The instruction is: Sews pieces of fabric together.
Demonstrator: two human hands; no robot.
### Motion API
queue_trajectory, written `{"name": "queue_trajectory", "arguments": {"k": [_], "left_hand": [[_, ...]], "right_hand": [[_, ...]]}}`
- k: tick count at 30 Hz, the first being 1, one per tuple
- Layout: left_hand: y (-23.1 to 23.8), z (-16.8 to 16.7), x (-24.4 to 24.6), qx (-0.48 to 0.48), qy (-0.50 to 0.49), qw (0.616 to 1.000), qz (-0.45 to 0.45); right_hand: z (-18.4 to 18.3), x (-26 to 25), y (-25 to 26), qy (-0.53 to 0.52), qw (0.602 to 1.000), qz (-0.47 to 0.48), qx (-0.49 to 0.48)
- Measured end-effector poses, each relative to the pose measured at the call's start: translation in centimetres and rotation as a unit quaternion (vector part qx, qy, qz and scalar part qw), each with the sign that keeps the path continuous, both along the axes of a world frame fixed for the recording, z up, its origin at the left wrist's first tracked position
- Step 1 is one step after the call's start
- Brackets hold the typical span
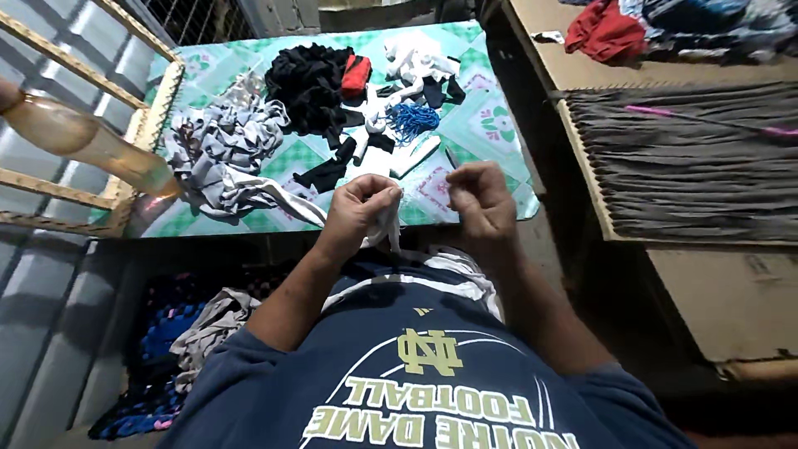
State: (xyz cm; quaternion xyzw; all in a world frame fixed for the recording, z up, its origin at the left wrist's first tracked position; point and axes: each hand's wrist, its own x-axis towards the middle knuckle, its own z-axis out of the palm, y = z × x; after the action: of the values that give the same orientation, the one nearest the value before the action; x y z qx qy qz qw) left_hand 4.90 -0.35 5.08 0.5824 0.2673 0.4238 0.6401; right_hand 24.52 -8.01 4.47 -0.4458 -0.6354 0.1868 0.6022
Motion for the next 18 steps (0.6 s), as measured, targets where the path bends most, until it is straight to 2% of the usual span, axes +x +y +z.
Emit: {"name": "queue_trajectory", "arguments": {"k": [5, 12, 15, 18], "left_hand": [[0.2, -0.1, -0.4, 0.006, -0.026, 1.0, -0.014], [0.4, -0.2, -0.2, 0.019, -0.032, 0.999, 0.0], [0.4, -0.2, -0.1, 0.03, -0.041, 0.999, 0.007], [0.5, -0.2, -0.2, 0.04, -0.054, 0.998, 0.012]], "right_hand": [[-0.6, -0.8, 0.6, -0.003, 0.999, 0.048, 0.015], [-0.8, -0.7, 0.6, -0.015, 0.999, 0.047, -0.004], [-1.1, -0.8, 0.8, 0.011, 0.997, 0.073, 0.0], [-0.9, -1.3, 0.4, 0.066, 0.994, 0.071, -0.047]]}}
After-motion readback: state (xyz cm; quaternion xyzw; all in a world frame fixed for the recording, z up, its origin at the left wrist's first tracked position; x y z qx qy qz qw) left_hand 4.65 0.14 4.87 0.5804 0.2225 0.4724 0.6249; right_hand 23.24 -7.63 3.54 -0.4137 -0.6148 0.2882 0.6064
